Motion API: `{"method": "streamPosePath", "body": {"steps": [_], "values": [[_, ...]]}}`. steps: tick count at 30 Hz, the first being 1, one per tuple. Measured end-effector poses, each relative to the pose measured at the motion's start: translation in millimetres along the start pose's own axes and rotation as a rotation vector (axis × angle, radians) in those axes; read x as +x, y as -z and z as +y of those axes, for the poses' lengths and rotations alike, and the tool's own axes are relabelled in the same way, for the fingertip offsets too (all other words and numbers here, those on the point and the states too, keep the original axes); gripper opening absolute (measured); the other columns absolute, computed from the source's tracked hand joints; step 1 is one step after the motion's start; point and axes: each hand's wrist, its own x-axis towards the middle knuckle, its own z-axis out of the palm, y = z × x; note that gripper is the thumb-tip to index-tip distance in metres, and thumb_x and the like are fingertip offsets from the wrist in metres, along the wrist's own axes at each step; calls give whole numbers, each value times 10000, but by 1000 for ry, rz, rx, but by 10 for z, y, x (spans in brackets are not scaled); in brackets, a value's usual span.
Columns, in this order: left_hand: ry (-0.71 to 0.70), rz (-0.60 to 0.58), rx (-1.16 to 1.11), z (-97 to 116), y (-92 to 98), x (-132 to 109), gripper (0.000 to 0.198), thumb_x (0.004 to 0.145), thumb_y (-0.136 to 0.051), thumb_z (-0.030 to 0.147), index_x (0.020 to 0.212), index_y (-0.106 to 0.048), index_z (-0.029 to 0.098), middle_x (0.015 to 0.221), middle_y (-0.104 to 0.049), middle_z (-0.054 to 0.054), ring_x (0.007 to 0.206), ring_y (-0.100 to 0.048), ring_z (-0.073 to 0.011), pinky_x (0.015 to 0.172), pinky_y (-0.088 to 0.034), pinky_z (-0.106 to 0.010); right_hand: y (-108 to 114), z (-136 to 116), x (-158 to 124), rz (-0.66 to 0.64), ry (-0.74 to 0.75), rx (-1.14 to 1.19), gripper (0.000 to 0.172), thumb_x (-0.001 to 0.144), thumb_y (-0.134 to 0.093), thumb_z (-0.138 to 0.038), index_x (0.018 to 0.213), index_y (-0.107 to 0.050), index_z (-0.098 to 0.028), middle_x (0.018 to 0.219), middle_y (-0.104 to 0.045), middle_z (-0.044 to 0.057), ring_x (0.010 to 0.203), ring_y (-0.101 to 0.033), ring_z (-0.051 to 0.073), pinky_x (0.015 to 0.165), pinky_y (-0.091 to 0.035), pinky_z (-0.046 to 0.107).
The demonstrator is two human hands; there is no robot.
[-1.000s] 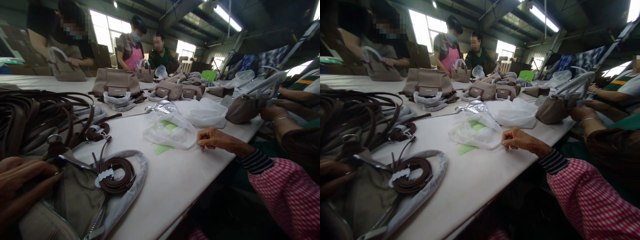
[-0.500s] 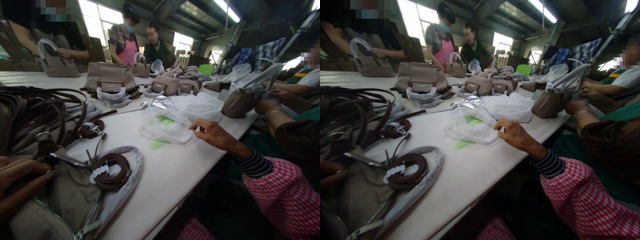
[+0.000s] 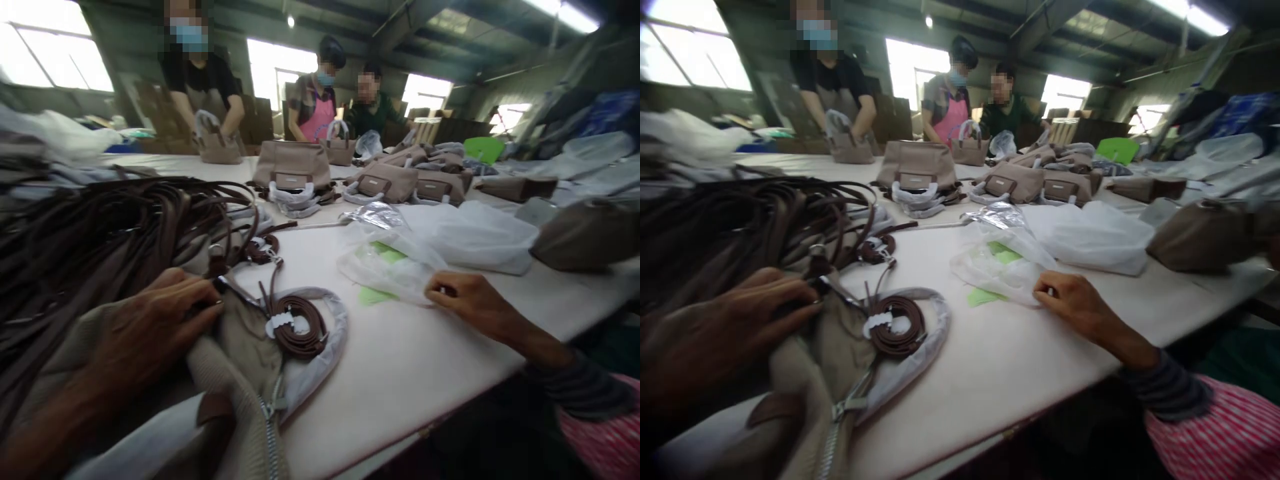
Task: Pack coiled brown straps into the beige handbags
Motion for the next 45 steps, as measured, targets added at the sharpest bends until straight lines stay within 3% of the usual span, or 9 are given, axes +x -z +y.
{"method": "streamPosePath", "body": {"steps": [3,6,9,13,17,21,30,34,45], "values": [[19,-3,47,113,8,3,249,937,-492,363,840,-668,216,890,-657,-50,956,-582,-258,861,-436,-385,92,160,-141,-33,-3,16,135,899,-671,-433,830,-746,-344,864,-756,80,748,-699,244,670,-482,383],[22,-11,51,171,6,23,171,934,-536,272,836,-661,209,887,-665,-43,976,-572,-257,852,-434,-377,149,63,-120,39,145,168,123,848,-716,-558,910,-745,-455,727,-737,73,519,-620,211,453,-411,371],[17,-8,55,186,5,18,128,928,-587,232,818,-646,204,866,-654,-34,988,-563,-256,842,-431,-371,118,-506,131,-36,198,225,164,896,-687,-536,927,-752,-389,671,-706,51,461,-559,195,402,-371,346],[12,7,75,186,-1,7,137,946,-596,209,822,-653,202,886,-650,-39,978,-558,-248,835,-429,-372,-177,-1427,823,-78,460,115,187,926,-645,-368,807,-723,-248,744,-710,45,647,-605,185,617,-434,317],[-7,1,67,183,-3,14,138,952,-594,194,825,-647,196,882,-644,-42,988,-551,-254,835,-434,-379,-559,-1853,1450,-105,518,-114,158,887,-589,-177,763,-686,-187,767,-703,47,688,-576,167,679,-364,298],[-19,-4,77,174,-6,16,149,946,-603,193,797,-609,195,879,-645,-44,996,-547,-264,827,-430,-390,-766,-1823,1745,-164,478,-180,149,840,-569,-116,756,-678,-176,761,-691,47,686,-557,159,661,-328,281],[-4,-28,104,185,4,21,183,951,-608,200,773,-567,204,873,-647,-38,1002,-542,-263,817,-413,-384,-921,-1483,2082,-256,555,2,123,755,-537,-131,675,-621,-168,638,-589,8,613,-516,137,623,-319,266],[1,-19,77,186,7,20,197,941,-626,192,756,-561,198,843,-638,-27,992,-539,-260,800,-401,-377,-999,-1465,2127,-274,620,65,105,712,-540,-111,682,-621,-169,682,-617,15,664,-538,143,652,-345,259],[-2,0,63,173,-9,13,147,937,-628,192,790,-617,202,840,-637,-21,977,-548,-258,798,-413,-376,-1070,-1561,2043,-372,617,318,124,836,-593,-215,757,-663,-150,677,-614,-2,618,-526,119,632,-407,245]]}}
